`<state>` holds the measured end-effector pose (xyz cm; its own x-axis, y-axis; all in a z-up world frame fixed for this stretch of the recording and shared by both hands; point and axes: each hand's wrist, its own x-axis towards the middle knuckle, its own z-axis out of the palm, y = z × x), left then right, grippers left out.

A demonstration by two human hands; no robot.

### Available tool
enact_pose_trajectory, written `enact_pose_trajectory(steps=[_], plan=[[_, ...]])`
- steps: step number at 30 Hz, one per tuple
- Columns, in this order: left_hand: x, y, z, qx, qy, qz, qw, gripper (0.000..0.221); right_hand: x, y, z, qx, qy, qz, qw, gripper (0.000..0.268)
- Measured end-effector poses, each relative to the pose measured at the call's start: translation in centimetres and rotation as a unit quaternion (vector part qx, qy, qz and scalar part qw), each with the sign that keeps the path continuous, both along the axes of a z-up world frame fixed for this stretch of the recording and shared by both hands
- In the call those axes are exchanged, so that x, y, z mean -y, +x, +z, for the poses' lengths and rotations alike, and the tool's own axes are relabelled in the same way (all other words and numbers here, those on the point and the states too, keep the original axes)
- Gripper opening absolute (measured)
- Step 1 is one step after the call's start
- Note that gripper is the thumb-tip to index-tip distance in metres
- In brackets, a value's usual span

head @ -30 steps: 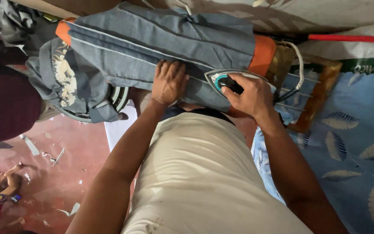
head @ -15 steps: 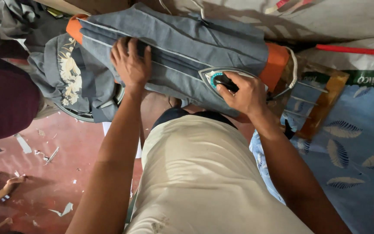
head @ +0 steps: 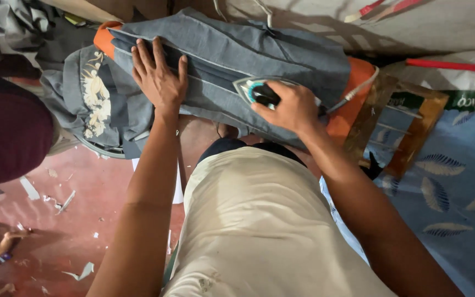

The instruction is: Ironing and smoothing out pieces of grey fabric using an electric iron on a padded surface.

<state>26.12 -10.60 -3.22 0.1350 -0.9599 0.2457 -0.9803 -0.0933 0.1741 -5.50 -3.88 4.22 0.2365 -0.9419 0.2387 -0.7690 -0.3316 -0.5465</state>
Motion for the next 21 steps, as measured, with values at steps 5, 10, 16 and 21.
enact_pose_trajectory(steps=[5, 10, 16, 21], plan=[[-1.0, -2.1, 0.4, -0.005, 0.015, -0.016, 1.0, 0.073, 1.8, 4.3, 0.1, -0.109, 0.112, -0.056, 0.986, 0.049], [-2.3, -6.7, -1.8, -0.089, 0.035, -0.107, 0.99, 0.061, 2.2, 4.0, 0.0, -0.131, 0.25, -0.032, 0.959, 0.052], [-2.8, -8.8, -0.2, -0.016, 0.112, -0.112, 0.987, 0.097, -0.6, -1.2, 1.4, -0.165, 0.302, -0.051, 0.937, 0.048], [-2.9, -9.1, 0.1, 0.01, 0.108, -0.104, 0.989, 0.135, -3.7, -6.1, 3.3, -0.202, 0.264, -0.106, 0.937, 0.048]])
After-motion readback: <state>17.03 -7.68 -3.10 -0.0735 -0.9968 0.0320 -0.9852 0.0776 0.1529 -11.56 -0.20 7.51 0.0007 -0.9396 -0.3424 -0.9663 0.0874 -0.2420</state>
